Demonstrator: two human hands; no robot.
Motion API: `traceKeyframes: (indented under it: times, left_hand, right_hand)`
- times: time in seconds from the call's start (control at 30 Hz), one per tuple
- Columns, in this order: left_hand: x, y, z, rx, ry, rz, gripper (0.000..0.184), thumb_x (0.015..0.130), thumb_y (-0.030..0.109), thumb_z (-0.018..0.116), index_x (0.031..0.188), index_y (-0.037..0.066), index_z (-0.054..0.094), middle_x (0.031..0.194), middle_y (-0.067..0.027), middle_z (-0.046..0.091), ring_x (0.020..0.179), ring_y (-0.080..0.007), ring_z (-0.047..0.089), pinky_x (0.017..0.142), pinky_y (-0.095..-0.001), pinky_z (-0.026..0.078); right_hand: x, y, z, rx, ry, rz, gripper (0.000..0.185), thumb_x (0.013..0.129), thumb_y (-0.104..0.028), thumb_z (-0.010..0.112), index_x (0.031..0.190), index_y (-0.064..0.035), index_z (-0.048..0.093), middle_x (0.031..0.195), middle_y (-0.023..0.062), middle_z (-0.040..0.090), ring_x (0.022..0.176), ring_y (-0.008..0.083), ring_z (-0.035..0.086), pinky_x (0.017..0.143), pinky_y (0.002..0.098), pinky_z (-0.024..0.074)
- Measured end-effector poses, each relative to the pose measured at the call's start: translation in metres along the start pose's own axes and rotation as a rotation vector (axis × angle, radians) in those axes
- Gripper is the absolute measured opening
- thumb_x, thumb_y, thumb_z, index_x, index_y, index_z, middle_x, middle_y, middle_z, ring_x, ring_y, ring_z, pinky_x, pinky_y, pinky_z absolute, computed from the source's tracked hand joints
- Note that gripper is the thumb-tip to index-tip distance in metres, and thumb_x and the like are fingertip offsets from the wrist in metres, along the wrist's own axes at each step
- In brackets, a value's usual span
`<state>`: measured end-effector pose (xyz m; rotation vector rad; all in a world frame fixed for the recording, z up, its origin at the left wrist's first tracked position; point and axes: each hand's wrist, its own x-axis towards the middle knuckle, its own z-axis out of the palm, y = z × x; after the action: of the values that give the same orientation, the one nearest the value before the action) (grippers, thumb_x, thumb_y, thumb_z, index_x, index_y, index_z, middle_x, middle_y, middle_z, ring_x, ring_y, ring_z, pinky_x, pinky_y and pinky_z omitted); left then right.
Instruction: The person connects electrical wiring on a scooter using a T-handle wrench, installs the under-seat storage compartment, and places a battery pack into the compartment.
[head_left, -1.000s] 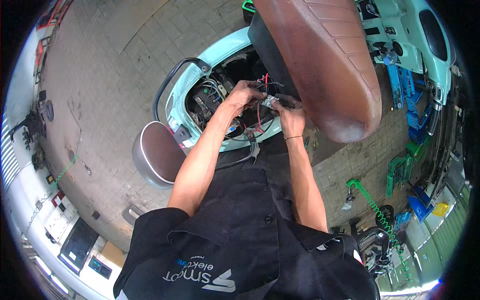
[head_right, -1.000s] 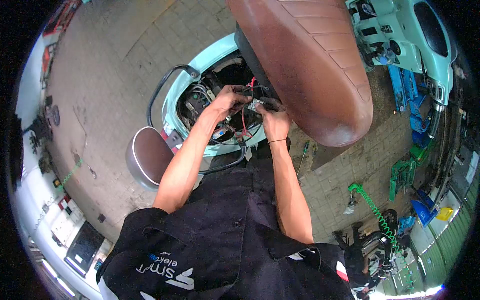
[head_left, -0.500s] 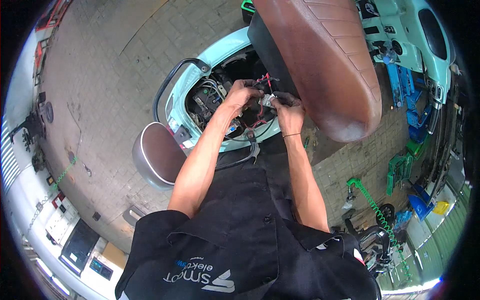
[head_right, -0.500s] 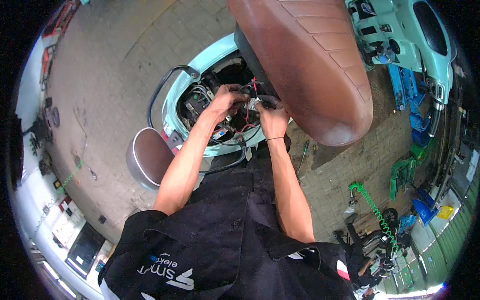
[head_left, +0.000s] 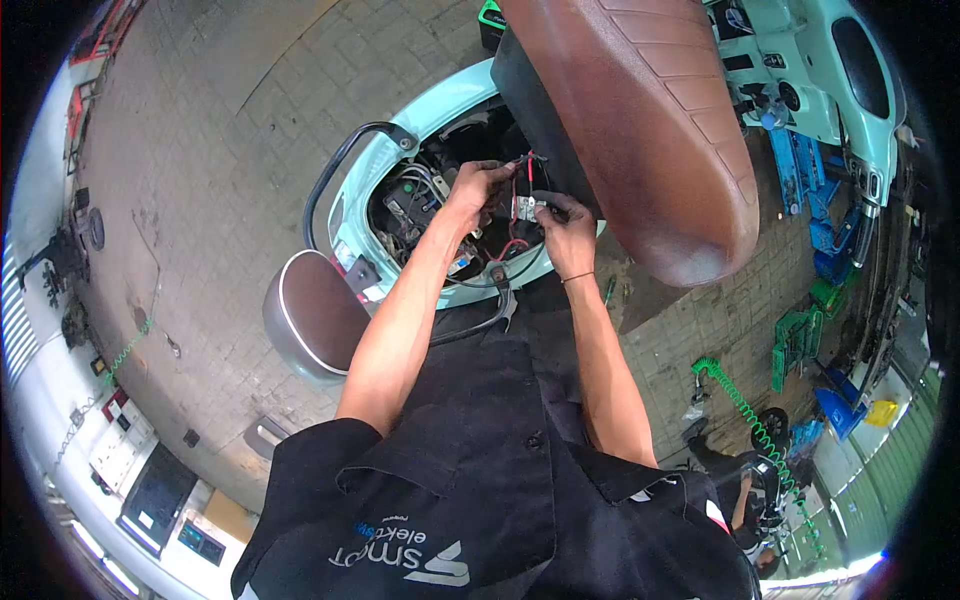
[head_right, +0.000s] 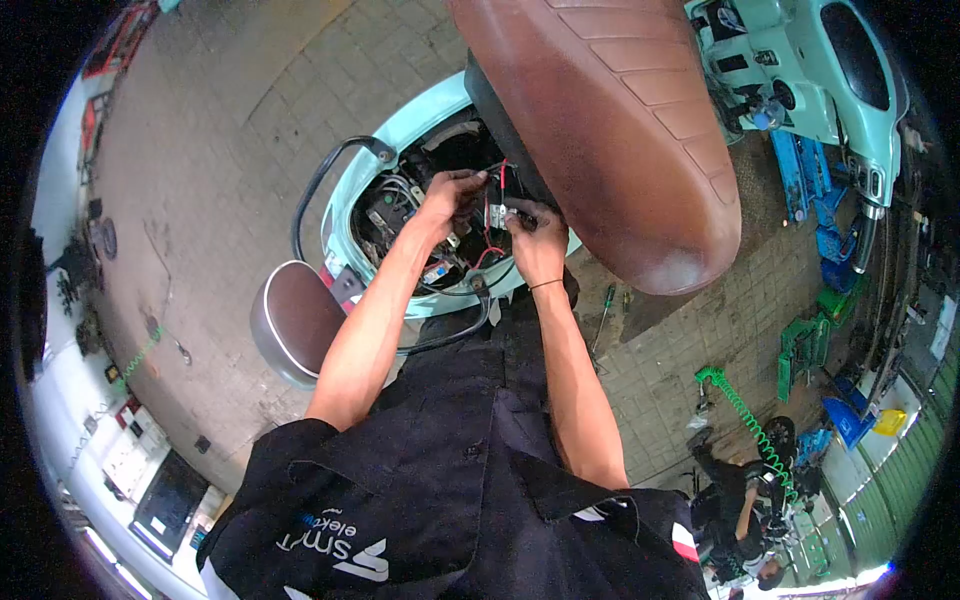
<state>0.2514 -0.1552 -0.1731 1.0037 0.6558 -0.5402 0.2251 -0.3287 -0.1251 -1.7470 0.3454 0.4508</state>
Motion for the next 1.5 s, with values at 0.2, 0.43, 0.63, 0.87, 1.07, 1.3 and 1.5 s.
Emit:
traceKeyframes:
  times: [0.2, 0.43, 0.63, 0.87, 1.07, 1.3, 1.5]
  left_hand:
    - [-0.033, 0.013, -0.003, 0.023, 0.016, -0.069, 0.032, 0.098, 0.032, 0.061, 0.08, 0.005, 0.065, 0.055, 0.0061, 0.042, 0.043, -0.0062, 0.035, 0.042, -0.0259, 0.021]
    - [-0.085, 0.004, -0.011, 0.784, 0.572, 0.43, 0.048, 0.1, 0.037, 0.055, 0.084, -0.007, 0.066, 0.062, -0.0149, 0.059, 0.057, -0.023, 0.051, 0.059, -0.0405, 0.043]
    - [-0.076, 0.013, 0.002, 0.832, 0.78, 0.566, 0.032, 0.097, 0.023, 0.058, 0.112, -0.005, 0.059, 0.093, -0.0312, 0.067, 0.089, -0.0478, 0.066, 0.076, -0.0518, 0.049]
    - [-0.019, -0.012, 0.017, 0.565, 0.223, 0.163, 0.034, 0.091, 0.028, 0.07, 0.076, -0.003, 0.067, 0.064, -0.0097, 0.065, 0.052, -0.0229, 0.059, 0.049, -0.0379, 0.04]
    - [-0.017, 0.007, 0.02, 0.073, -0.046, -0.121, 0.017, 0.093, 0.02, 0.071, 0.088, 0.004, 0.07, 0.066, 0.0009, 0.062, 0.047, -0.0057, 0.047, 0.042, -0.0237, 0.03]
    - [-0.013, 0.0, 0.02, 0.082, -0.009, -0.118, 0.016, 0.09, 0.019, 0.074, 0.09, 0.003, 0.07, 0.071, -0.0001, 0.065, 0.05, -0.0067, 0.051, 0.044, -0.0229, 0.036]
    - [-0.017, -0.003, 0.026, 0.226, 0.05, 0.018, 0.015, 0.087, 0.016, 0.077, 0.086, 0.002, 0.071, 0.07, -0.0009, 0.065, 0.051, -0.0076, 0.051, 0.045, -0.0243, 0.034]
  right_hand:
    - [-0.003, -0.003, -0.004, -0.254, -0.014, -0.104, 0.022, 0.086, -0.009, 0.063, 0.105, -0.0061, 0.074, 0.098, 0.0142, 0.069, 0.093, 0.0285, 0.067, 0.086, 0.0367, 0.0491]
    - [-0.005, 0.002, -0.006, -0.307, -0.079, -0.162, 0.025, 0.089, -0.007, 0.058, 0.11, -0.0077, 0.073, 0.104, 0.0145, 0.064, 0.099, 0.0333, 0.062, 0.09, 0.039, 0.047]
    - [-0.003, 0.01, -0.003, -0.219, -0.118, -0.053, 0.028, 0.09, -0.006, 0.055, 0.113, -0.0073, 0.072, 0.108, 0.0165, 0.062, 0.104, 0.0327, 0.06, 0.093, 0.0382, 0.045]
    - [-0.002, 0.009, -0.007, -0.231, -0.136, -0.13, 0.028, 0.091, -0.005, 0.054, 0.114, -0.0046, 0.07, 0.11, 0.018, 0.061, 0.106, 0.0339, 0.06, 0.094, 0.0386, 0.0446]
    - [-0.005, 0.006, -0.008, -0.215, -0.126, -0.141, 0.025, 0.091, -0.005, 0.056, 0.112, -0.0017, 0.07, 0.107, 0.0164, 0.064, 0.101, 0.0293, 0.063, 0.091, 0.0368, 0.0468]
    - [-0.012, 0.008, 0.001, 0.054, 0.121, -0.019, 0.021, 0.087, -0.006, 0.067, 0.106, 0.0019, 0.071, 0.091, 0.0111, 0.072, 0.081, 0.0164, 0.067, 0.078, 0.0311, 0.0513]
    - [-0.008, 0.017, 0.0, 0.111, 0.158, 0.032, 0.02, 0.085, -0.005, 0.068, 0.102, 0.0042, 0.071, 0.09, 0.0094, 0.071, 0.08, 0.0137, 0.065, 0.078, 0.0291, 0.0512]
